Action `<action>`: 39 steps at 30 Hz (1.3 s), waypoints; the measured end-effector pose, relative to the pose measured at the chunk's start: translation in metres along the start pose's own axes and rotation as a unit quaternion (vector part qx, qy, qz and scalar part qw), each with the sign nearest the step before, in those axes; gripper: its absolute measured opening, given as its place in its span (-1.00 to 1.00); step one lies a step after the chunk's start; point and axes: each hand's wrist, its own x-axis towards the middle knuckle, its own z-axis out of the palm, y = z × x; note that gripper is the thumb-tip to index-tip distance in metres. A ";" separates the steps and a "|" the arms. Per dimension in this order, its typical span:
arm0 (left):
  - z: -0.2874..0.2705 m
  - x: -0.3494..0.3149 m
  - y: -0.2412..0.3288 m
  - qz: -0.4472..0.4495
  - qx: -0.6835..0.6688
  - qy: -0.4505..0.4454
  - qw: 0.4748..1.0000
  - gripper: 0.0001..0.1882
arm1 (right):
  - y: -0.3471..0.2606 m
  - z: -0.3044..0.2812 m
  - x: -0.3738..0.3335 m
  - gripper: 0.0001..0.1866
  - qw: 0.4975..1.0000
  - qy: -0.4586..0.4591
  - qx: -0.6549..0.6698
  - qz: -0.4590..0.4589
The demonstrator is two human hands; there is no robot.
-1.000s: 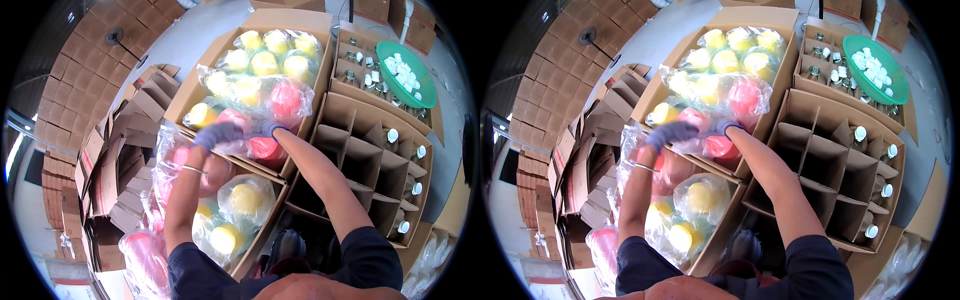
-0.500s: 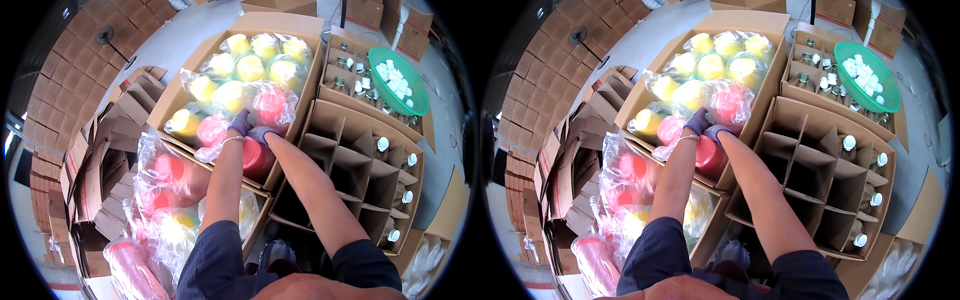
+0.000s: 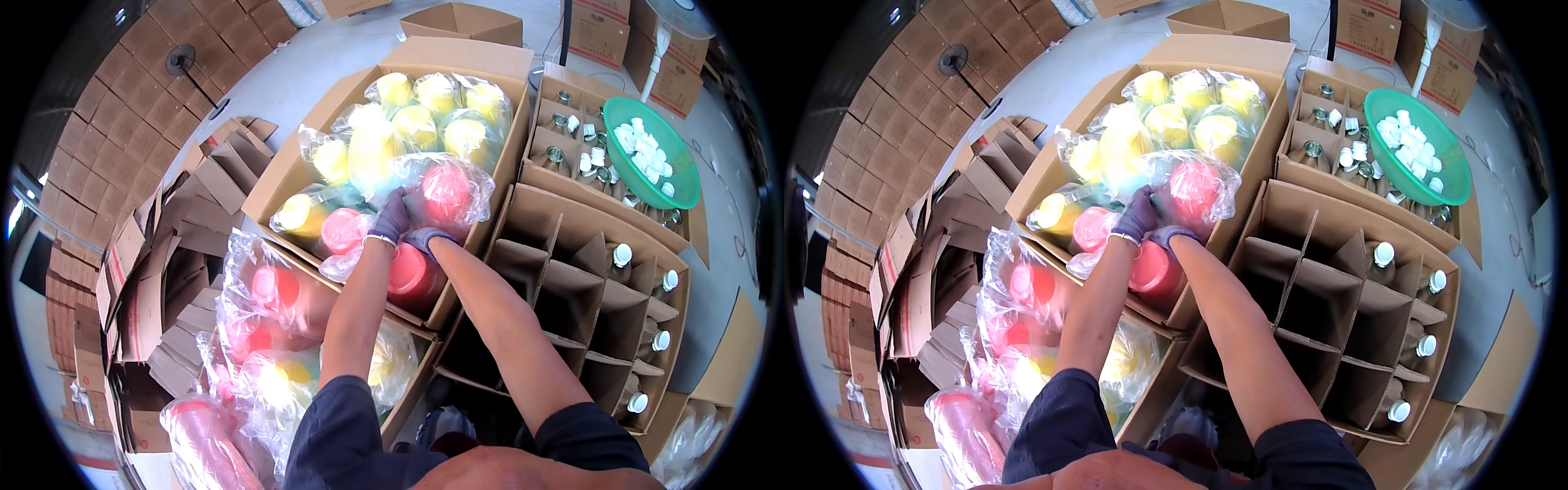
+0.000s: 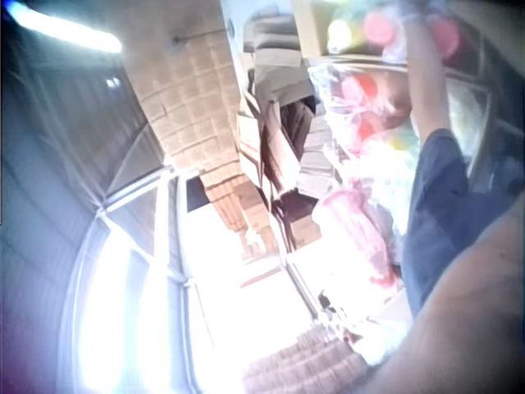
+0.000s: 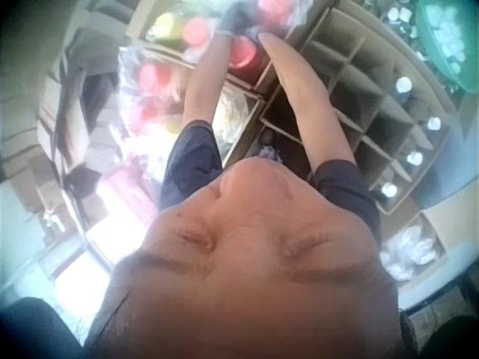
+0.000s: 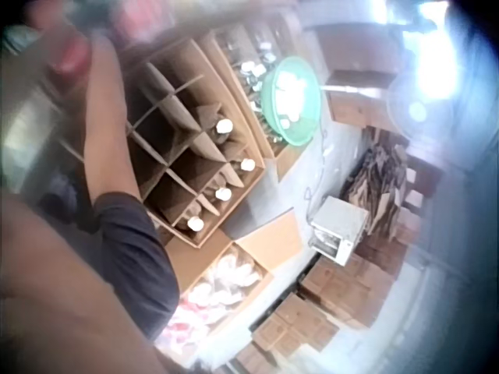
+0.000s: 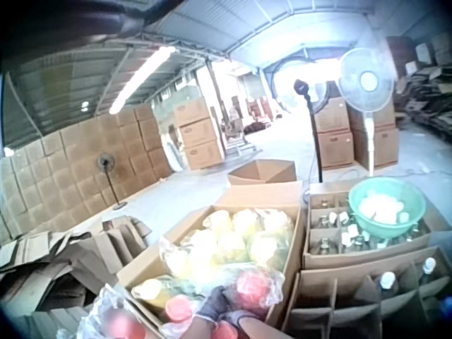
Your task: The person places metal liners into plastic containers, fits lids onto the containers, and places the assembled containers into cardboard boxes.
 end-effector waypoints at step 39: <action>0.082 -0.446 0.228 -0.069 -0.067 -0.084 0.992 -0.69 | 0.026 0.033 -0.489 -0.37 0.877 0.270 0.281 -0.280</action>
